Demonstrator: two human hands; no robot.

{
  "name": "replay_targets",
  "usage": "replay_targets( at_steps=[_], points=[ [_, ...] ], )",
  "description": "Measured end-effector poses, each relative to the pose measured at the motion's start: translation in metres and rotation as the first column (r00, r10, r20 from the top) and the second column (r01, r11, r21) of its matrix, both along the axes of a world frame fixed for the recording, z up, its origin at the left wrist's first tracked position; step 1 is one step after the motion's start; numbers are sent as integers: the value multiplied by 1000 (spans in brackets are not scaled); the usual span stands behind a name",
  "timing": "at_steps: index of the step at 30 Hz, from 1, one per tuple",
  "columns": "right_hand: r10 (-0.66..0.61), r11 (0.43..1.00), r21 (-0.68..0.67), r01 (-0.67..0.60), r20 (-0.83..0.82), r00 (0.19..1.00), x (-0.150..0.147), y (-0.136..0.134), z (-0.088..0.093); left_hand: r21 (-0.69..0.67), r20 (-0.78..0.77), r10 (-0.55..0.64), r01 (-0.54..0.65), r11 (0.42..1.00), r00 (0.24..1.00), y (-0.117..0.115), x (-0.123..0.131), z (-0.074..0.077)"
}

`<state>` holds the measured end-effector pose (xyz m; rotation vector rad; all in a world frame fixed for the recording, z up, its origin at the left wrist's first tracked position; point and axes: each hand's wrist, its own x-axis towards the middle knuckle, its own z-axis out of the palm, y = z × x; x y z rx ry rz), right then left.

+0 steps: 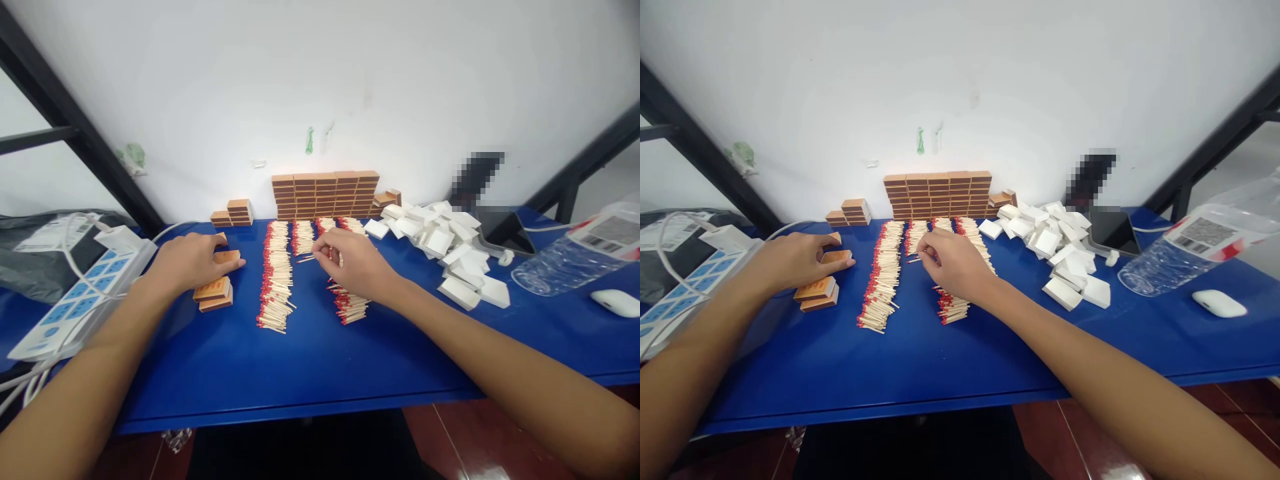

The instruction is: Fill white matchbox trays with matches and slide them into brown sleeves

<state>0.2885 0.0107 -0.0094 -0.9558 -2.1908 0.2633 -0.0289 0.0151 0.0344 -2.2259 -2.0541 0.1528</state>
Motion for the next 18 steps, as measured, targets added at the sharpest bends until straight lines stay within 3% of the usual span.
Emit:
replay_targets(
  at_steps=[6,18],
  points=[
    [3,1000,0,-3,2,1000,1,1,0,22,-22,-41,41,999,999,4,-13,1],
    [-1,1000,-10,1,7,1000,3,1,1,0,110,-66,67,998,992,10,-29,5]
  ],
)
